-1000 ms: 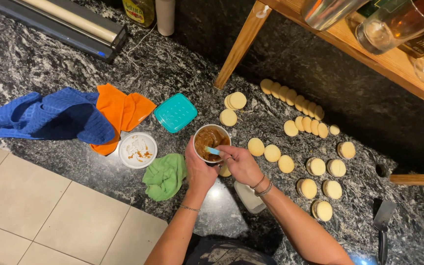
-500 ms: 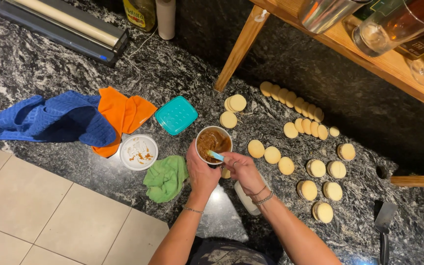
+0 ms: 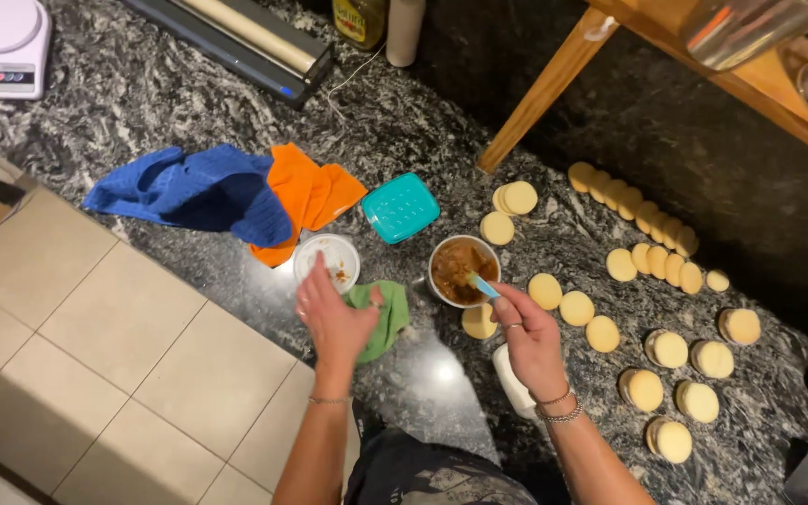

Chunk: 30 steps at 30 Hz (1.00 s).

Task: The person spreads a brown paste onto round cookies using a small blue spatula, then places another cookie on top to form a sandwich. They repeat this process for several cookies, arranging the finished sandwiches on the countertop.

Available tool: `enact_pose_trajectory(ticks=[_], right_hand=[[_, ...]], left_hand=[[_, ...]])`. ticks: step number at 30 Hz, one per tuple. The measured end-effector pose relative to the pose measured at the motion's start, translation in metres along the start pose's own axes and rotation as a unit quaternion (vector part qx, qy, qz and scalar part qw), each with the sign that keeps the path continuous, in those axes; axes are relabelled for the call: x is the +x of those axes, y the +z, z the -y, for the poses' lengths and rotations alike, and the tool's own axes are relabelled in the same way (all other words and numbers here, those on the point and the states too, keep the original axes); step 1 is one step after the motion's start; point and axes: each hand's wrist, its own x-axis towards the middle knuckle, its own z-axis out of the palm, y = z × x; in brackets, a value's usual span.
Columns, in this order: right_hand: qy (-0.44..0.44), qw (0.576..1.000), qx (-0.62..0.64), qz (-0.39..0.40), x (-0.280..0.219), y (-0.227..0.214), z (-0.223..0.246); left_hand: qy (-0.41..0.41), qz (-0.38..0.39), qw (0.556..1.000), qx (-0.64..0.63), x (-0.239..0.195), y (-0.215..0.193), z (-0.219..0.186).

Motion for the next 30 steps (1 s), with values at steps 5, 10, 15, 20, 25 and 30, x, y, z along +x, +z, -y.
enact_pose_trajectory(ticks=[5, 10, 15, 20, 25, 30], right_hand=[[-0.146, 0.984, -0.079, 0.067, 0.003, 0.08, 0.013], [-0.272, 0.951, -0.101, 0.104, 0.03, 0.159, -0.054], [-0.308, 0.922, -0.188, 0.144, 0.055, 0.187, -0.106], [-0.314, 0.866, -0.329, 0.206, 0.057, 0.177, -0.141], [-0.305, 0.836, -0.399, 0.221, 0.048, 0.165, -0.137], [-0.23, 0.837, -0.437, 0.235, 0.038, 0.151, -0.12]], left_hand=[[-0.03, 0.056, 0.998, 0.017, 0.043, -0.015, 0.029], [-0.019, 0.118, 0.993, 0.025, 0.05, -0.013, 0.049], [0.031, 0.087, 0.995, -0.035, 0.046, -0.006, 0.079], [0.053, 0.06, 0.997, -0.018, 0.045, -0.006, 0.082], [0.076, 0.04, 0.996, -0.009, 0.045, -0.001, 0.086], [0.096, 0.031, 0.995, 0.002, 0.044, 0.002, 0.088]])
